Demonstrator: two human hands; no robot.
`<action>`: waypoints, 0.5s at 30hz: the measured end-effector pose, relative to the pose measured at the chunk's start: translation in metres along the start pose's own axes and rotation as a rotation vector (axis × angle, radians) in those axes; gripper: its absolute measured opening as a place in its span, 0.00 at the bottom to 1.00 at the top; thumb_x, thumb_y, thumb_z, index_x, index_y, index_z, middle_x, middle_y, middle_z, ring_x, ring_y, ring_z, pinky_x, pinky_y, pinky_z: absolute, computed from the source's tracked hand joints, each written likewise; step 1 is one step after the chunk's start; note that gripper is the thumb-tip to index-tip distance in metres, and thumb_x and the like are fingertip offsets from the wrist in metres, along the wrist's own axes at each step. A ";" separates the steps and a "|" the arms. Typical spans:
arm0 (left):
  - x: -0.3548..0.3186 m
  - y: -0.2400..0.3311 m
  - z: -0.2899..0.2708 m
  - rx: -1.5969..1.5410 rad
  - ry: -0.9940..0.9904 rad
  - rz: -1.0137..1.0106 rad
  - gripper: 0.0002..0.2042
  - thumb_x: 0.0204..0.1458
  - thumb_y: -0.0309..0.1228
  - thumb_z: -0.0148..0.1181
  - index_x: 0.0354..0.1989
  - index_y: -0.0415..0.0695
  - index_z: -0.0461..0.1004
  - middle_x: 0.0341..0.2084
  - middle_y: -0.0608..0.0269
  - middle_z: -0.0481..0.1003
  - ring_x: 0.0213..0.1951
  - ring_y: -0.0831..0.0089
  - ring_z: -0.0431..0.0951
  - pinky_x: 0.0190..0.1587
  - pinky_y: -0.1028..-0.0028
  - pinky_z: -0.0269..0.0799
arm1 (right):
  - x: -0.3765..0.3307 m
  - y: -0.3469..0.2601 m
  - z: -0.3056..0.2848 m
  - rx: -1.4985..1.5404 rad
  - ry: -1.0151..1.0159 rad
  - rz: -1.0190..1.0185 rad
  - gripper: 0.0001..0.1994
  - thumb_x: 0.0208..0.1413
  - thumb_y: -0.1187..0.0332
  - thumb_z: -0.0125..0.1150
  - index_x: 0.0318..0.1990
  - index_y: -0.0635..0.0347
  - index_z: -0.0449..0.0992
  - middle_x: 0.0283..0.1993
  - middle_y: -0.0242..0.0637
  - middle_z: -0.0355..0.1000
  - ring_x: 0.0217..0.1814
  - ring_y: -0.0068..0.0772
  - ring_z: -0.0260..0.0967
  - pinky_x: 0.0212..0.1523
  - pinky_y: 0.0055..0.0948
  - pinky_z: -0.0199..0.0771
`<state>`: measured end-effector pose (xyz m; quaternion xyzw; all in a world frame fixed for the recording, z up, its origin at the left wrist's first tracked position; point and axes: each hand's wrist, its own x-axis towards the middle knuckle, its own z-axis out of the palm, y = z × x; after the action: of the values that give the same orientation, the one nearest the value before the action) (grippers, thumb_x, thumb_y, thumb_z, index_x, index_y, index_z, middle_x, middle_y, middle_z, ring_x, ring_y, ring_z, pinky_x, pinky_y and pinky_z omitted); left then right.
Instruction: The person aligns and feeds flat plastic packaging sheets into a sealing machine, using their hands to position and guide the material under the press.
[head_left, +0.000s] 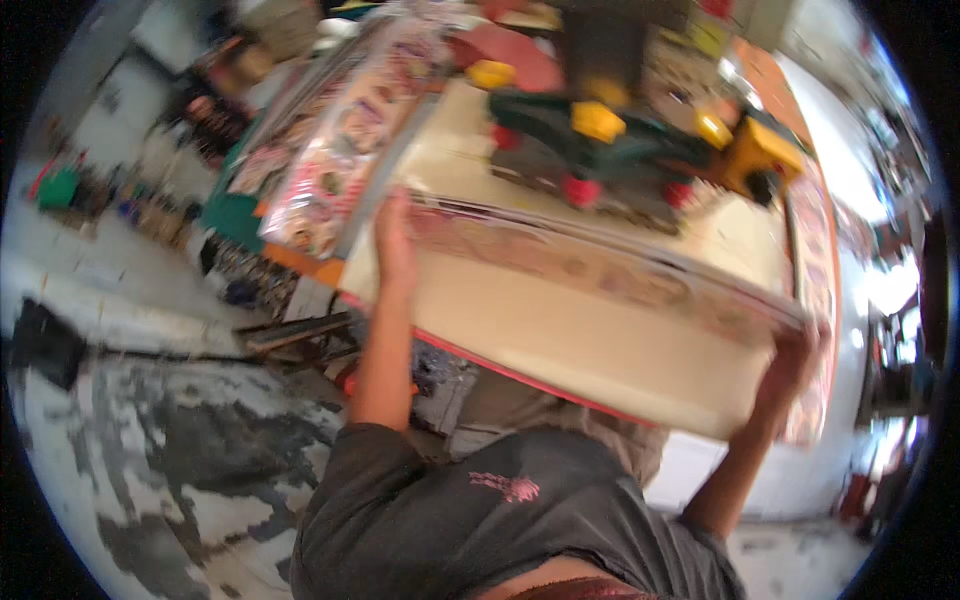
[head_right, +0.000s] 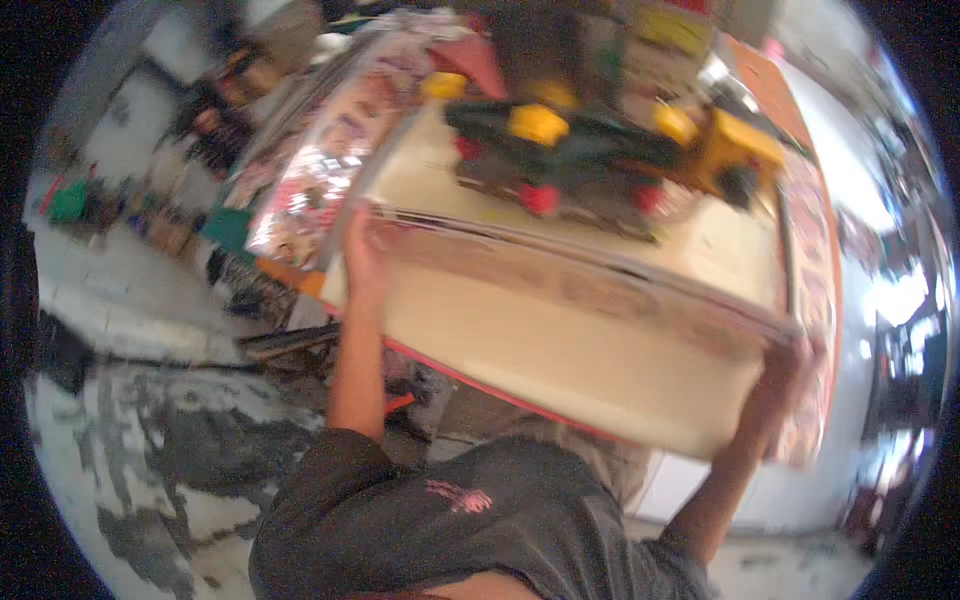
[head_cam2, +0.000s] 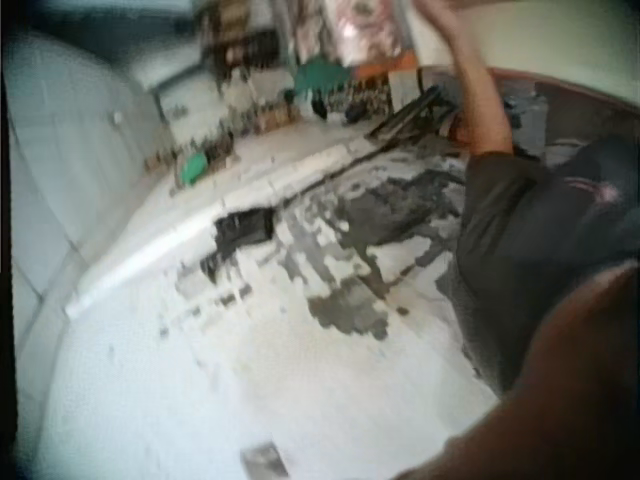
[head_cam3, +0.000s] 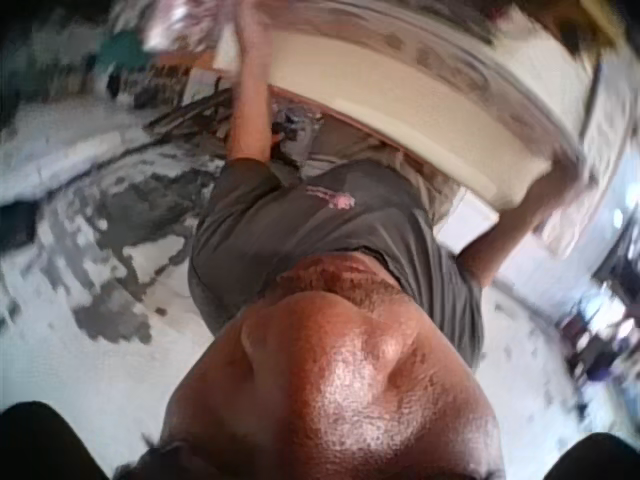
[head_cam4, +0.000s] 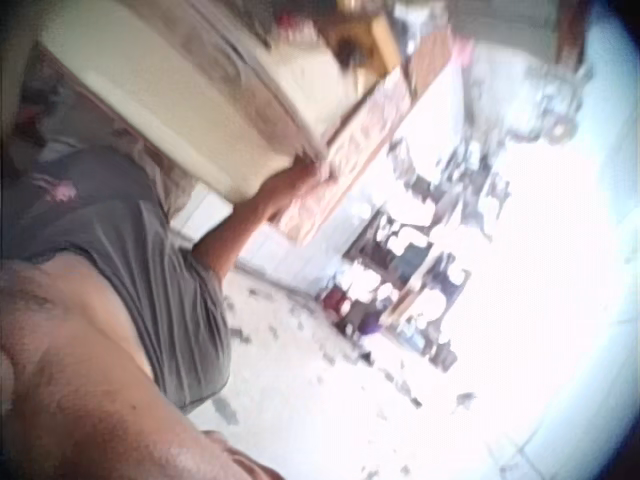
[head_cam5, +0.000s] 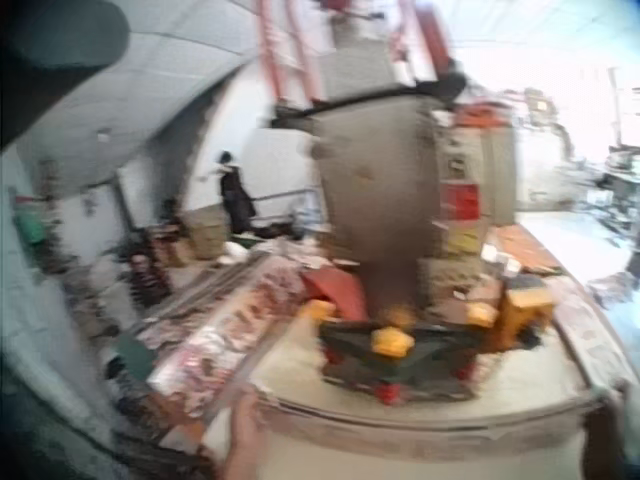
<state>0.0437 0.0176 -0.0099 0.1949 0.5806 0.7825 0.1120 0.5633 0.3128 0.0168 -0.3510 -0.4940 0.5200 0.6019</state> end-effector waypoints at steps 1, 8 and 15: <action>0.002 0.007 0.014 0.024 0.000 0.055 0.16 0.66 0.44 0.56 0.50 0.45 0.77 0.38 0.66 0.80 0.39 0.73 0.81 0.47 0.67 0.77 | 0.007 0.005 -0.005 0.009 0.007 -0.029 0.22 0.70 0.62 0.57 0.67 0.56 0.62 0.43 0.30 0.72 0.42 0.21 0.70 0.44 0.25 0.70; -0.013 0.056 0.032 -0.168 -0.156 0.049 0.11 0.66 0.35 0.59 0.44 0.40 0.78 0.38 0.67 0.79 0.42 0.80 0.77 0.49 0.77 0.70 | -0.002 -0.014 0.009 0.012 0.031 0.022 0.18 0.70 0.58 0.57 0.57 0.60 0.75 0.41 0.28 0.71 0.42 0.20 0.65 0.46 0.24 0.63; -0.001 0.089 0.026 0.281 -0.350 0.152 0.06 0.61 0.27 0.64 0.43 0.40 0.79 0.34 0.68 0.79 0.39 0.81 0.78 0.44 0.80 0.72 | 0.012 0.007 -0.027 0.090 -0.136 0.019 0.14 0.72 0.61 0.55 0.56 0.60 0.76 0.50 0.33 0.76 0.51 0.25 0.72 0.53 0.27 0.70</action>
<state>0.0608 0.0131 0.0812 0.3845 0.6392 0.6545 0.1235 0.5865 0.3282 0.0058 -0.2923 -0.5066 0.5701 0.5771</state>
